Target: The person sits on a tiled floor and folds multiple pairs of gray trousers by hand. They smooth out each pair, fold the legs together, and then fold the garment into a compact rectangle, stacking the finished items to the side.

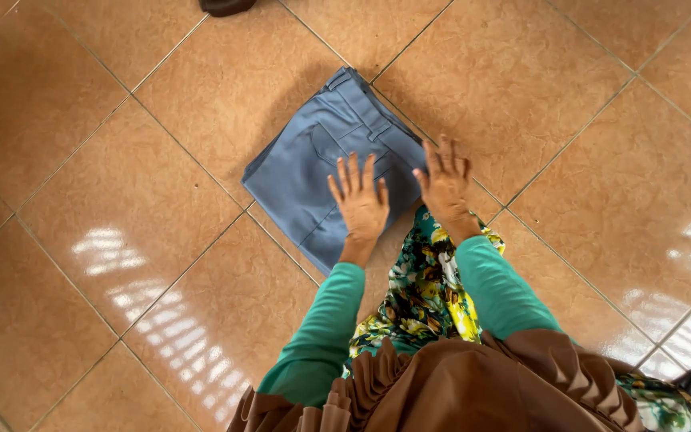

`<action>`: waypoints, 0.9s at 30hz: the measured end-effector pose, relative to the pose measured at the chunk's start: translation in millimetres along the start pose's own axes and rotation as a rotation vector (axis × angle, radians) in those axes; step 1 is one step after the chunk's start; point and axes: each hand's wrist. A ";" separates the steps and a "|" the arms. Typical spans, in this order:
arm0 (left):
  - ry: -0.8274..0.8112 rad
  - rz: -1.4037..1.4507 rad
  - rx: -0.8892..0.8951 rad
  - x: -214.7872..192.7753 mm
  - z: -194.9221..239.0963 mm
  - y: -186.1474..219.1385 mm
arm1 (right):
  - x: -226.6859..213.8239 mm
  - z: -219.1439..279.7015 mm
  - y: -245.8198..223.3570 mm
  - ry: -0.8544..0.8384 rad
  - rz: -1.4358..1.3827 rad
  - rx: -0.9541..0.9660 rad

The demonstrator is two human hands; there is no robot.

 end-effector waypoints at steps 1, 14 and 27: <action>-0.001 0.004 0.006 14.1 0.7 4.1 | -0.1 3.6 -4.0 0.002 0.004 0.006; -0.080 -0.092 0.117 81.7 13.9 3.9 | 37.6 27.3 -5.4 -0.136 0.064 -0.057; -0.161 -0.003 0.326 95.4 9.3 124.8 | -0.1 67.8 92.0 -0.121 0.033 0.247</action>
Point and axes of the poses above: each hand's wrist, its own z-axis away from the middle knuckle, its own x-axis out of the palm, y = z × x, and after that the axes turned 3 degrees about x, right-handed
